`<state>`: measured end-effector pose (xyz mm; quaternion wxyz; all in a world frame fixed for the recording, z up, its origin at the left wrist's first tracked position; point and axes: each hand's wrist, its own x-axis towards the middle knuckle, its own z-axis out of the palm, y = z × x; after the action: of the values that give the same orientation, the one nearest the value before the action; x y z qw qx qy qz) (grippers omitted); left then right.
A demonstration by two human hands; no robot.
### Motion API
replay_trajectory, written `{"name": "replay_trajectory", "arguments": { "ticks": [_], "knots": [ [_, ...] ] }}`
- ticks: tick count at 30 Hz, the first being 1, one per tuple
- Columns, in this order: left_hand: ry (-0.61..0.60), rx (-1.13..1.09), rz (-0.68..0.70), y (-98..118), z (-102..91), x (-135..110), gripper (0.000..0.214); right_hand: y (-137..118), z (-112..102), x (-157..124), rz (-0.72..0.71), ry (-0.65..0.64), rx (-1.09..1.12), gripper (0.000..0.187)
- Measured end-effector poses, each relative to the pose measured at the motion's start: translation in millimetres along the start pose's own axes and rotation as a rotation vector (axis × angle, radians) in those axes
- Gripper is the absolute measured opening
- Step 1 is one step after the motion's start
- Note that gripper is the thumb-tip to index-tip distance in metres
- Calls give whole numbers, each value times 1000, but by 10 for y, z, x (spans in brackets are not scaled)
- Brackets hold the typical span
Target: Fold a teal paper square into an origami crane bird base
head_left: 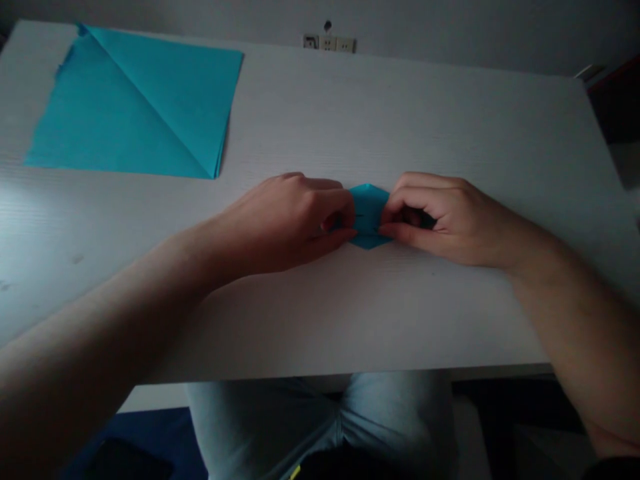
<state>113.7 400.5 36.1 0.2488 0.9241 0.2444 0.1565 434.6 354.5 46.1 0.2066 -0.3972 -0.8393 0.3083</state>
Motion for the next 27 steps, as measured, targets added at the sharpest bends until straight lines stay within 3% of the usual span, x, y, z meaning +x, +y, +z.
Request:
{"name": "replay_trajectory", "arguments": {
  "ticks": [8, 27],
  "knots": [
    [-72, 136, -59, 189, -81, 17, 21, -126, 0, 37, 21, -20, -7, 14],
    [6, 114, -218, 317, 152, 71, 20, -142, -1, 66, 110, 7, -52, 28]
  ]
}}
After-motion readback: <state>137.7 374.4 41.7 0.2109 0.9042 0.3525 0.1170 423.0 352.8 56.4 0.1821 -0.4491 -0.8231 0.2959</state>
